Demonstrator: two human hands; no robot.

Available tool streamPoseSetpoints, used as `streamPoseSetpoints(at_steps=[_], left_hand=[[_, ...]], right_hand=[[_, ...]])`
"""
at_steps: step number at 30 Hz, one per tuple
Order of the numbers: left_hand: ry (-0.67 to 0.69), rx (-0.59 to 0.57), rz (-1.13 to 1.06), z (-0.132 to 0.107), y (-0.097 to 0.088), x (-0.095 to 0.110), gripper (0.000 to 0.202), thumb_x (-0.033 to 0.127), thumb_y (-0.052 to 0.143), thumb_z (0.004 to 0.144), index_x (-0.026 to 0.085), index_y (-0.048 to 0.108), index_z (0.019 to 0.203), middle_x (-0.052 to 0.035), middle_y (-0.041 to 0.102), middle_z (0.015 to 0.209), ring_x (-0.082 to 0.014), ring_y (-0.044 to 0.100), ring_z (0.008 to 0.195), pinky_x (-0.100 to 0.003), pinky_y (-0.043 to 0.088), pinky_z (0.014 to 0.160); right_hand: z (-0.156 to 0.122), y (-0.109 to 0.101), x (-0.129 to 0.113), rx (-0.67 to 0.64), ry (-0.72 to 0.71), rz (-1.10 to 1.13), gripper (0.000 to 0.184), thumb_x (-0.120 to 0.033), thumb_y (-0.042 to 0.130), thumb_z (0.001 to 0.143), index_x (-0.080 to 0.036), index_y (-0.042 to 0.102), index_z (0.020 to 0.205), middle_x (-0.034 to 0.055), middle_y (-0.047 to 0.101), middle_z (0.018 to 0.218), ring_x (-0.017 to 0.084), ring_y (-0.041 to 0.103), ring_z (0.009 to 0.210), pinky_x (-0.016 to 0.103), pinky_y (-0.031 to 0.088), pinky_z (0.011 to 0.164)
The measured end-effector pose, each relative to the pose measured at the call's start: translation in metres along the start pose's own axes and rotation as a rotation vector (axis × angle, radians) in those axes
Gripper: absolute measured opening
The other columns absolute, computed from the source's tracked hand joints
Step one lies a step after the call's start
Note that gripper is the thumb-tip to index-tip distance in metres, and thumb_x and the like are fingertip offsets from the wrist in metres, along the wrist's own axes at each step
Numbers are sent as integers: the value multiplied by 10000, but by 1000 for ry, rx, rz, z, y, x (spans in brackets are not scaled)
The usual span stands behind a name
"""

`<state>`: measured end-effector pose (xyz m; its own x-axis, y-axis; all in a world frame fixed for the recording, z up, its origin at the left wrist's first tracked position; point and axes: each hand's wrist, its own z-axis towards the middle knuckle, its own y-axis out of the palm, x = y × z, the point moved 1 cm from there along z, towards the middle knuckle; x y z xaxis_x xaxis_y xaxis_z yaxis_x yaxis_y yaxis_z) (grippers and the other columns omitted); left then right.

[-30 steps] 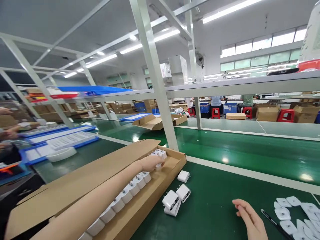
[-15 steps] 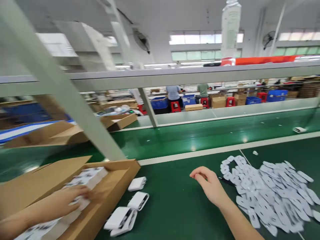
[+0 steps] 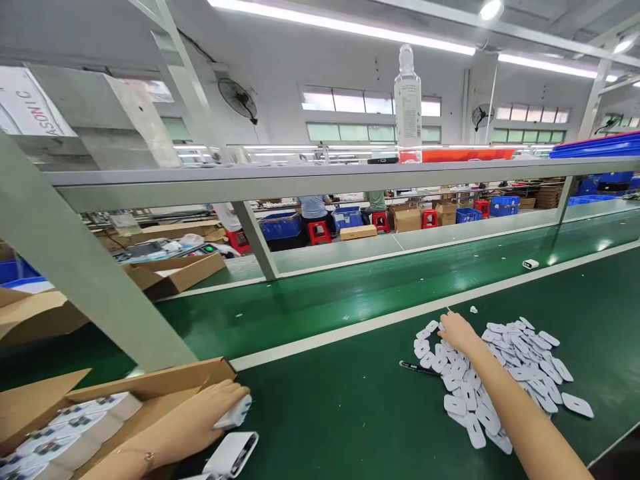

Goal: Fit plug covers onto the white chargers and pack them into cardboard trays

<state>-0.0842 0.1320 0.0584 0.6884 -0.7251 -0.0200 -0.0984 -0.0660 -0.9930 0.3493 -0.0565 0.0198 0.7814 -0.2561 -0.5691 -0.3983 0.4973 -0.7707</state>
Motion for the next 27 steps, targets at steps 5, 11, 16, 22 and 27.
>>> streamPoseSetpoints(at_steps=[5,11,16,22,27], left_hand=[[-16,88,-405,-6,-20,21,371,244,595,666,181,615,1031,-122,635,1089,-303,564,1038,-413,413,929],[161,107,-1423,-21,-54,90,424,318,762,619,213,602,998,-32,615,963,-189,576,853,-256,472,724],[202,119,-2045,-21,-40,141,471,325,836,544,177,683,963,-27,656,878,-132,576,781,-185,462,708],[112,120,-2357,-29,6,168,456,283,861,522,185,704,939,-28,680,907,-150,615,803,-221,489,765],[17,162,-2433,-21,35,165,399,387,823,579,153,709,881,-49,664,822,-116,564,682,-201,470,615]], right_hand=[[11,4,7,-24,73,124,171,-289,536,888,-135,606,914,28,624,912,137,606,789,305,509,713],[17,0,-26,-86,84,397,221,-289,554,825,-122,637,706,29,612,698,154,595,691,300,461,677],[-8,15,-89,-249,56,773,346,-423,634,709,-142,654,911,59,630,800,158,582,647,293,455,573],[-42,42,-138,-397,59,1113,443,-431,666,706,-168,655,1062,35,600,756,123,534,651,291,458,629],[-52,60,-150,-421,121,1212,399,-319,757,629,-183,695,999,11,617,780,87,498,608,287,442,666]])
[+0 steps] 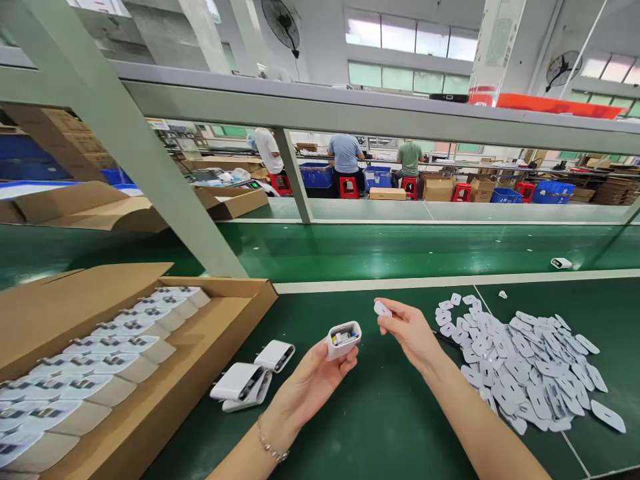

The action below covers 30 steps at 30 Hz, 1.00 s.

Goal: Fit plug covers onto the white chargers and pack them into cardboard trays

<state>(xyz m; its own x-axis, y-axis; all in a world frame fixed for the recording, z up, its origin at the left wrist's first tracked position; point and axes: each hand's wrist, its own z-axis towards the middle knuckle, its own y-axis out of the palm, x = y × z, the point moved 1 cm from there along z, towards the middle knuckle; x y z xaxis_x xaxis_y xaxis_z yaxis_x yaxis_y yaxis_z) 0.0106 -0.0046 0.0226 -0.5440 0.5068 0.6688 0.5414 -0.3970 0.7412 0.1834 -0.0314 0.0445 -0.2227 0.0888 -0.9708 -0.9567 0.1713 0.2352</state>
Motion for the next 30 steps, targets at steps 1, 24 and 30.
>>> streamPoseSetpoints(at_steps=[1,24,30], left_hand=[[-5,13,-9,3,-4,-2,392,387,816,592,149,709,884,-46,656,804,-95,533,630,-189,453,572],[187,238,785,-2,-24,-9,377,166,789,599,281,626,918,-32,618,991,-248,540,1010,-316,430,879],[246,276,960,-7,-22,-14,354,148,708,667,317,646,973,-32,642,959,-212,586,735,-271,470,583]], right_hand=[[1,1,3,13,-3,1,403,-309,766,615,-182,696,992,2,616,767,81,490,587,286,439,658],[-34,9,28,-31,-166,-483,268,-285,608,811,-288,659,1075,47,546,917,160,544,802,278,504,708],[-43,19,37,-89,-216,-458,350,-231,563,841,-364,597,1163,39,488,950,163,536,844,281,509,712]])
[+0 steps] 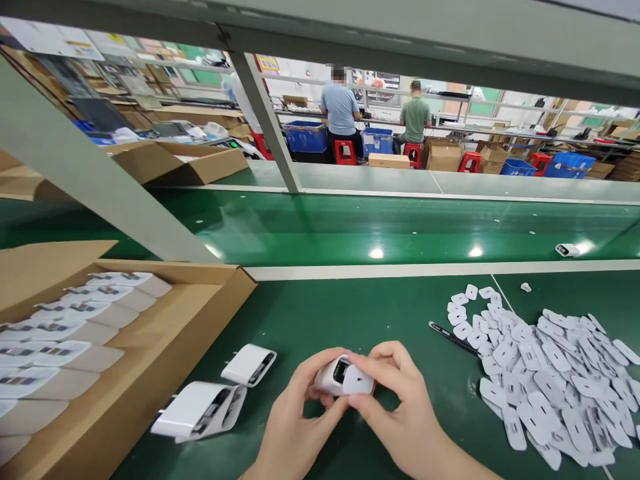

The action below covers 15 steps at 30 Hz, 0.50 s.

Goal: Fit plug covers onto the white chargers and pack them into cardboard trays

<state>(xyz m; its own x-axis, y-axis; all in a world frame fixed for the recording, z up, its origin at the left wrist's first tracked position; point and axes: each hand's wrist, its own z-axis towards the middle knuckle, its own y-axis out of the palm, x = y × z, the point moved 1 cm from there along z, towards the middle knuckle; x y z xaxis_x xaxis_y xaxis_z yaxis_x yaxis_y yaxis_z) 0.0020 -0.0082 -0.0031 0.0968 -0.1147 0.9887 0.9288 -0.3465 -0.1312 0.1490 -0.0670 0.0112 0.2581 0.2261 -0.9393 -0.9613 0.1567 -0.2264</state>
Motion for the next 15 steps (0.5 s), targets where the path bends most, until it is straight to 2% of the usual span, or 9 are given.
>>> streamPoseSetpoints(at_steps=[2,4,9,11,13,15], left_hand=[[19,-29,30,-1,2,1,364,133,690,675,317,641,985,-29,646,967,-205,598,731,-260,484,574],[84,-35,67,-1,2,1,374,117,685,675,315,635,989,-24,657,961,-206,617,776,-256,506,629],[368,-19,167,-3,2,-4,363,98,637,721,295,603,1024,-11,679,986,-191,645,869,-266,527,760],[435,-11,193,-5,3,-5,365,85,612,738,290,586,1040,-7,674,1012,-177,649,888,-263,529,789],[420,-25,188,-7,4,-4,370,82,611,744,282,571,1053,-12,662,1025,-169,646,906,-249,531,794],[349,-83,125,-8,4,2,366,80,588,759,271,558,1070,-29,638,1058,-173,634,946,-245,529,810]], right_hand=[[-1,1,0,15,-32,-14,360,-223,564,841,-369,592,1169,38,481,953,163,540,837,285,511,703],[-1,1,-2,34,-65,-33,373,-217,570,838,-374,586,1176,34,480,943,152,541,805,282,514,687],[-3,5,-7,42,-194,-87,410,-196,560,849,-377,553,1217,29,463,907,140,531,782,282,522,680],[-4,7,-7,32,-245,-102,423,-185,552,855,-373,539,1233,33,450,920,142,530,805,287,525,699],[-4,8,-5,20,-265,-126,442,-169,542,860,-379,521,1248,36,444,941,143,530,824,293,525,719],[-4,7,-3,7,-276,-158,467,-154,519,869,-386,490,1274,40,440,960,147,530,840,304,526,726]])
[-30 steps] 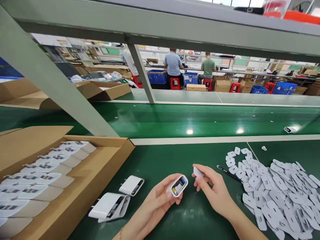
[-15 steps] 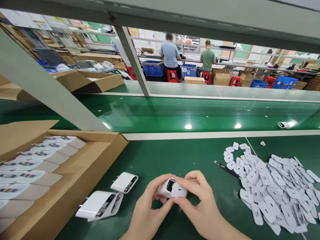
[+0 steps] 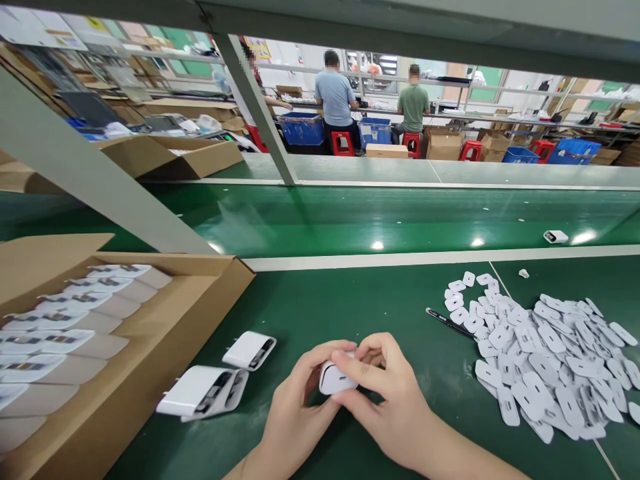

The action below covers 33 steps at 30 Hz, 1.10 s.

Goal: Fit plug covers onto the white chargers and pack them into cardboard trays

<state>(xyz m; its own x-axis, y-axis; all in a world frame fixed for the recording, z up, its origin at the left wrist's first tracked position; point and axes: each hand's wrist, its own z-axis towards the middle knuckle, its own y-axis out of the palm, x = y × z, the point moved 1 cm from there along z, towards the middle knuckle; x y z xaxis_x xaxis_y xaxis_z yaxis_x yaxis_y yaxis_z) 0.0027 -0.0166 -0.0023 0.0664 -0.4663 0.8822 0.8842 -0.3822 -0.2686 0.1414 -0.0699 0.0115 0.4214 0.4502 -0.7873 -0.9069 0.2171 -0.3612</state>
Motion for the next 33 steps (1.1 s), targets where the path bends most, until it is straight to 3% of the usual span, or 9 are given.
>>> streamPoseSetpoints(at_steps=[5,10,15,19,24,29,31,33], left_hand=[[-182,-181,-395,5,-8,12,306,157,505,834,257,580,1113,-65,569,1210,-228,575,1084,-295,503,902],[-306,-113,-433,8,-11,10,190,231,539,861,236,650,1015,-56,637,1101,-196,621,995,-228,521,847],[-206,-28,-372,6,-9,9,162,218,534,868,245,651,977,-44,635,1114,-187,590,1062,-220,507,876],[-100,-95,-226,6,-10,6,210,204,481,894,279,601,1050,-39,584,1222,-195,536,1150,-255,496,906],[6,-217,5,8,-10,2,318,208,382,932,328,493,1204,2,482,1360,-193,339,1323,-367,314,1092],[-81,-237,128,9,-10,3,361,266,340,941,345,462,1272,14,350,1454,-229,216,1374,-449,232,1120],[-145,-225,127,11,-10,3,349,299,370,928,344,502,1249,-10,372,1434,-259,287,1342,-462,288,1093],[-232,-182,13,14,-10,2,329,326,452,893,307,546,1207,-59,473,1334,-265,451,1226,-429,403,1020]], right_hand=[[2,-4,2,-68,-26,-40,533,-132,504,876,-406,412,1324,48,432,1011,159,511,897,325,514,758],[4,-6,-4,-125,111,16,467,-166,502,880,-402,475,1281,44,437,1039,154,509,917,325,499,819],[3,-3,3,-107,534,393,435,-303,533,870,-356,467,1297,54,501,1170,183,539,1046,362,462,941],[4,2,7,-89,599,732,441,-377,582,842,-352,496,1274,23,548,1262,191,478,1210,351,402,1023],[6,2,3,-63,510,601,362,-392,523,877,-313,560,1228,11,518,1328,199,434,1260,363,317,1086],[5,-1,7,-56,481,403,378,-401,461,903,-295,537,1258,27,472,1364,210,401,1279,365,345,1069],[5,-4,10,-37,477,320,375,-395,457,903,-296,537,1257,29,459,1371,210,393,1283,358,370,1051],[5,-8,12,-37,469,262,373,-378,453,907,-307,522,1267,23,470,1359,199,399,1276,356,368,1051]])
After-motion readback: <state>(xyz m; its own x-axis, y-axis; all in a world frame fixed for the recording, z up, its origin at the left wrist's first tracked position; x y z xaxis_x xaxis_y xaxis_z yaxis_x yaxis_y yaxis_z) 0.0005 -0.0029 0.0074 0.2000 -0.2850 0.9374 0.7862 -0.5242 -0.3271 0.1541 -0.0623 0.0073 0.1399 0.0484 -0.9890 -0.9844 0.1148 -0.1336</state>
